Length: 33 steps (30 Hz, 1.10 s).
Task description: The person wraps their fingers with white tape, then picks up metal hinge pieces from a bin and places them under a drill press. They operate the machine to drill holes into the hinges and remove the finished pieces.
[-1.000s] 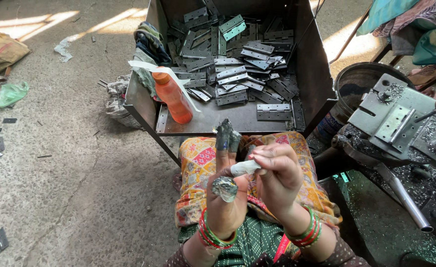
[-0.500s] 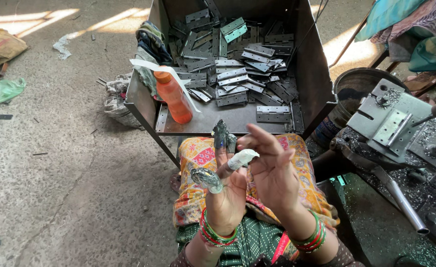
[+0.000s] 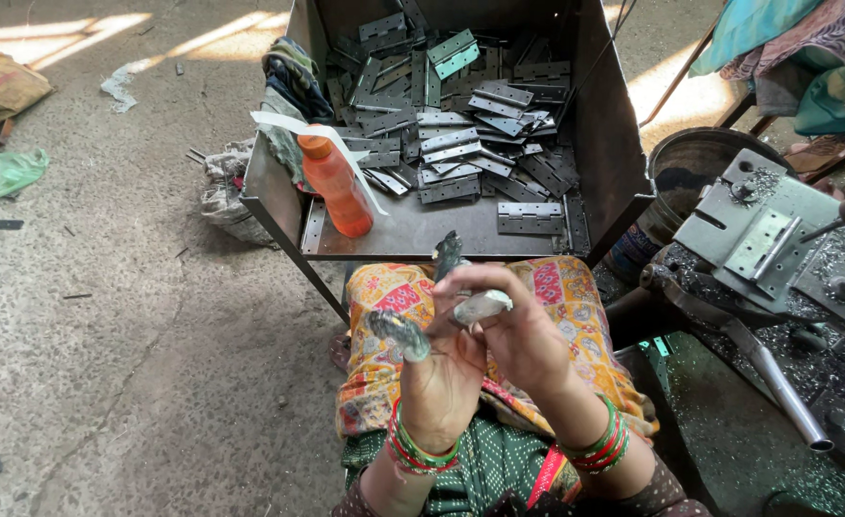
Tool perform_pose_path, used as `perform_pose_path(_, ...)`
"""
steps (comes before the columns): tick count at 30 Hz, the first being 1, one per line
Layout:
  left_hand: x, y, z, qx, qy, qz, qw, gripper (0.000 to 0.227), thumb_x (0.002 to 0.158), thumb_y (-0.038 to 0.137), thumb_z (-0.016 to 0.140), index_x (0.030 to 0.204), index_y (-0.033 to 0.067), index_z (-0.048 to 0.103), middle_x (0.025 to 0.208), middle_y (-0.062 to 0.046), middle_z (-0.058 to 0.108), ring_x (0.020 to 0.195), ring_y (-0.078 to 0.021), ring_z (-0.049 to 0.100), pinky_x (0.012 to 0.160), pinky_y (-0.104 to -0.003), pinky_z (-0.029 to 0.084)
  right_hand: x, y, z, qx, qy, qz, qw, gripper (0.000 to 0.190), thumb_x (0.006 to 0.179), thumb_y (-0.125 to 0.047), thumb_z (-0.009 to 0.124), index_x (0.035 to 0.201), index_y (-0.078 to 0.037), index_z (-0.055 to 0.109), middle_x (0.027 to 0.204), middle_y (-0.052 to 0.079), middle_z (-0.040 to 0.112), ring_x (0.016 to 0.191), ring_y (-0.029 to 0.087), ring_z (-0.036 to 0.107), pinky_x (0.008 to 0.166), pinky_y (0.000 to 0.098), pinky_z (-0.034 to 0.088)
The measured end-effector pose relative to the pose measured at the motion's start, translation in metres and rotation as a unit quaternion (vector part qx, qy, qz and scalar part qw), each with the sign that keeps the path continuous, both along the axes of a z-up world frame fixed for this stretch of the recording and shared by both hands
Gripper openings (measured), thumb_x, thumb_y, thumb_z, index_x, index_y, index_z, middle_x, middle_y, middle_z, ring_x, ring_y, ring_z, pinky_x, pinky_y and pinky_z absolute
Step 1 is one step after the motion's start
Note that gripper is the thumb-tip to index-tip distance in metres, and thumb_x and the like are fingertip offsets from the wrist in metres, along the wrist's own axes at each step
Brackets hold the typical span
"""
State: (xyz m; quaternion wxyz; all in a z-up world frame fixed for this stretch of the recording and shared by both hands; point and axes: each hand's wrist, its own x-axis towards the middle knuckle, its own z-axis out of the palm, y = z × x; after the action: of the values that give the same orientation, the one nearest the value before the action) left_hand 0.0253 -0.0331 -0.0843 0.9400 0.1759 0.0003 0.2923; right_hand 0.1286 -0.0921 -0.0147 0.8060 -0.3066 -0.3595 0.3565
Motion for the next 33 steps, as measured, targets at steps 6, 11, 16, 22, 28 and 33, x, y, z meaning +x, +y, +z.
perform_pose_path(6,0.005,-0.012,0.023,0.029,0.031,-0.019,0.999,0.053,0.108,0.050,0.050,0.140,0.0081,0.055,0.141,-0.004,0.052,0.138,-0.0176,0.047,0.122,-0.038,0.032,-0.008,0.007,-0.006,0.089,-0.041,-0.055,0.994,0.034,0.117,-0.035,0.048,0.094,-0.009,0.046,0.084,0.003,0.049,0.092,0.019,0.051,0.113,0.0422,0.037)
perform_pose_path(11,0.009,-0.017,0.039,0.340,0.105,0.101,0.929,0.052,0.109,0.050,0.050,0.149,0.0170,0.052,0.153,-0.011,0.032,0.149,-0.0215,0.036,0.128,-0.038,0.025,-0.005,0.007,-0.002,0.100,0.076,-0.035,0.991,0.035,0.121,-0.029,0.046,0.092,-0.009,0.048,0.081,0.002,0.051,0.082,0.018,0.052,0.112,0.0412,0.036)
perform_pose_path(16,-0.001,0.008,0.040,0.718,0.260,0.341,0.549,0.057,0.102,0.053,0.047,0.142,0.0162,0.065,0.170,-0.021,0.016,0.157,-0.0369,0.013,0.125,-0.055,0.007,0.001,-0.005,0.019,-0.073,0.255,-0.032,0.964,0.041,0.101,-0.039,0.033,0.105,-0.004,0.054,0.083,0.008,0.058,0.082,0.022,0.058,0.113,0.0439,0.039)
perform_pose_path(22,-0.003,0.006,0.014,0.751,0.246,0.389,0.473,0.052,0.099,0.049,0.064,0.144,0.0228,0.062,0.171,-0.021,0.017,0.162,-0.0342,0.018,0.130,-0.050,0.024,-0.006,-0.011,0.003,0.001,0.193,-0.021,0.981,0.029,0.116,-0.026,0.037,0.102,-0.005,0.051,0.082,0.006,0.053,0.081,0.018,0.054,0.114,0.0443,0.042)
perform_pose_path(28,-0.006,0.008,0.006,0.787,0.256,0.361,0.430,0.047,0.101,0.044,0.064,0.144,0.0250,0.065,0.172,-0.022,0.015,0.164,-0.0320,0.013,0.133,-0.046,0.018,-0.003,-0.009,0.007,0.044,0.216,0.031,0.975,0.030,0.117,-0.029,0.038,0.097,-0.008,0.048,0.081,0.004,0.051,0.080,0.018,0.054,0.117,0.0438,0.041)
perform_pose_path(33,-0.006,0.019,0.012,0.801,0.263,0.405,0.355,0.054,0.099,0.053,0.060,0.148,0.0292,0.060,0.170,-0.020,0.012,0.160,-0.0333,0.010,0.129,-0.058,0.005,0.000,-0.013,0.022,-0.138,0.358,-0.010,0.923,0.045,0.103,-0.042,0.025,0.102,-0.009,0.055,0.078,0.005,0.052,0.076,0.021,0.054,0.110,0.0462,0.039)
